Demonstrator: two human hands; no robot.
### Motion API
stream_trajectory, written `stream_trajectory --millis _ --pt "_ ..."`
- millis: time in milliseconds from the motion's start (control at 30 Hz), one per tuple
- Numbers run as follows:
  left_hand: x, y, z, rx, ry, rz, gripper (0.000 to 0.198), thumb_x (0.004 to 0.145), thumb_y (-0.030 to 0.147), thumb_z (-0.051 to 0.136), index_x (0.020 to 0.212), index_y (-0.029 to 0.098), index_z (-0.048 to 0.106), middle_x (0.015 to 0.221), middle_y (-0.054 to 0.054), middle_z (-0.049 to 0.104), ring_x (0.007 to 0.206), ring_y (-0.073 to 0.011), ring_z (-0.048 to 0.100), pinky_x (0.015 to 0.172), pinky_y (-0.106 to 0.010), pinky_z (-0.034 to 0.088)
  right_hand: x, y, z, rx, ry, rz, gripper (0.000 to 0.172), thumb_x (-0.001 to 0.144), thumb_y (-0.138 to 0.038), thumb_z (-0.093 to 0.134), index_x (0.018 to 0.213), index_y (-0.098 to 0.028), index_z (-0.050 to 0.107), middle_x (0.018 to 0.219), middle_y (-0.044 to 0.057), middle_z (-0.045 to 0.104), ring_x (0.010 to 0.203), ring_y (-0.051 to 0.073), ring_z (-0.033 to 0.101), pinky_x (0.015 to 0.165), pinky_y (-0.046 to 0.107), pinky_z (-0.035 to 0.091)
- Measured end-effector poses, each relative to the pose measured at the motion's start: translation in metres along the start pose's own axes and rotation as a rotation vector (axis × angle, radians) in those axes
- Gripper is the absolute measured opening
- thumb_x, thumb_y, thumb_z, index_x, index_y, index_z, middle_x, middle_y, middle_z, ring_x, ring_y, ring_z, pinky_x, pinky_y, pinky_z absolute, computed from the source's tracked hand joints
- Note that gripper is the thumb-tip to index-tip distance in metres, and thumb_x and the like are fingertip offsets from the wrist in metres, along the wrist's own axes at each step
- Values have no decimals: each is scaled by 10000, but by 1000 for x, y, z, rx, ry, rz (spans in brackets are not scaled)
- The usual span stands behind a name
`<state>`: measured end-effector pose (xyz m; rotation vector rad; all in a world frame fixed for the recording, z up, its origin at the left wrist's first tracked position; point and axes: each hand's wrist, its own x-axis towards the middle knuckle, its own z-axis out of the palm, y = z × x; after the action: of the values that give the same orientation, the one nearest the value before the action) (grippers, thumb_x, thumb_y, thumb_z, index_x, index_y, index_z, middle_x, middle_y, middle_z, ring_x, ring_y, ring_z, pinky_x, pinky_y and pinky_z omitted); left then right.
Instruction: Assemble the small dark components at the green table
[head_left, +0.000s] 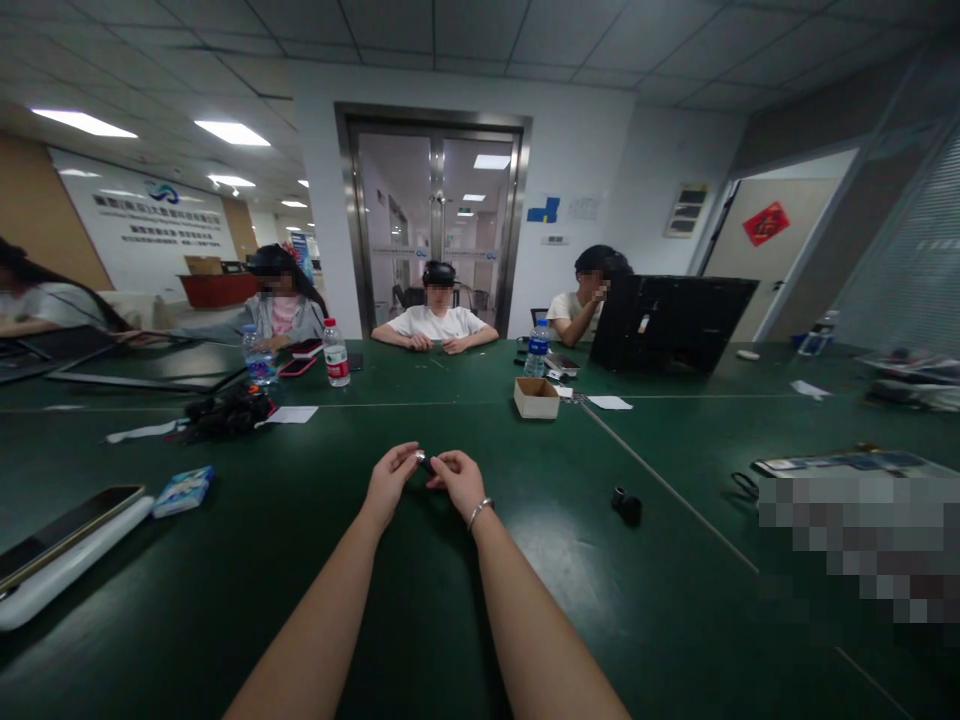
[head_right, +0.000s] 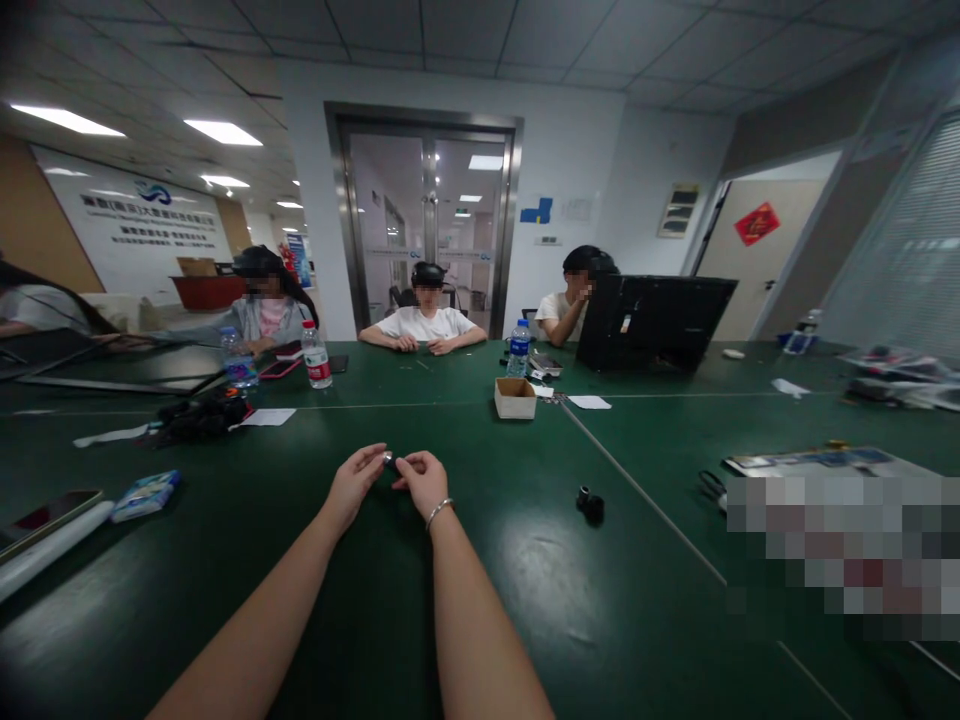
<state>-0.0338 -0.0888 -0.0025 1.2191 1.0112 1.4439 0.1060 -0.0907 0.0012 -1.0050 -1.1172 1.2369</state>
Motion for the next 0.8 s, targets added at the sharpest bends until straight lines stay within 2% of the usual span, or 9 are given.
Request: stream_trajectory --millis 67,200,367,467,533,700,800 --pt "-8 1 3 -46 7 -14 463 650 407 660 1031 153 594 1016 -100 625 966 -196 577 861 -328 450 -7 -1 2 9 13 14 448 550 -506 706 761 -152 530 552 2 611 449 151 612 465 227 456" --pt "-28 7 6 71 -3 14 427 666 435 635 991 158 613 1001 -89 626 957 -206 574 830 -326 459 -20 -6 1 19 21 40 475 543 -545 694 753 -151 529 533 -7 601 430 144 602 457 222 453" --pt "-49 13 9 25 40 6 445 695 465 603 1019 160 585 1008 -98 616 940 -201 582 774 -300 476 -40 -6 6 30 -90 77 497 564 -595 658 725 -149 509 502 -9 593 396 128 573 438 221 445" --pt "-53 17 10 -36 69 -57 517 696 517 577 1065 155 553 930 -99 624 867 -202 602 657 -273 488 -49 -2 12 30 -206 101 503 551 -595 669 698 -149 489 513 -9 597 396 119 565 430 212 429" --pt "-54 19 11 -74 78 -94 548 677 538 585 1074 164 540 904 -88 625 840 -199 607 616 -261 486 -51 -1 13 28 -236 103 502 546 -584 679 709 -144 499 531 -13 600 400 111 562 440 211 432" --pt "-54 25 10 -153 40 -133 533 603 492 684 997 148 579 941 -112 636 857 -208 610 661 -279 494 -50 -3 11 63 -214 133 496 530 -543 710 750 -138 527 594 3 619 482 134 617 524 245 493" --pt "-53 25 5 -103 55 -133 502 581 480 707 940 148 592 941 -110 642 849 -204 609 672 -281 488 -51 -5 11 89 -169 119 477 515 -490 740 763 -140 532 607 -5 605 502 139 626 539 255 512"
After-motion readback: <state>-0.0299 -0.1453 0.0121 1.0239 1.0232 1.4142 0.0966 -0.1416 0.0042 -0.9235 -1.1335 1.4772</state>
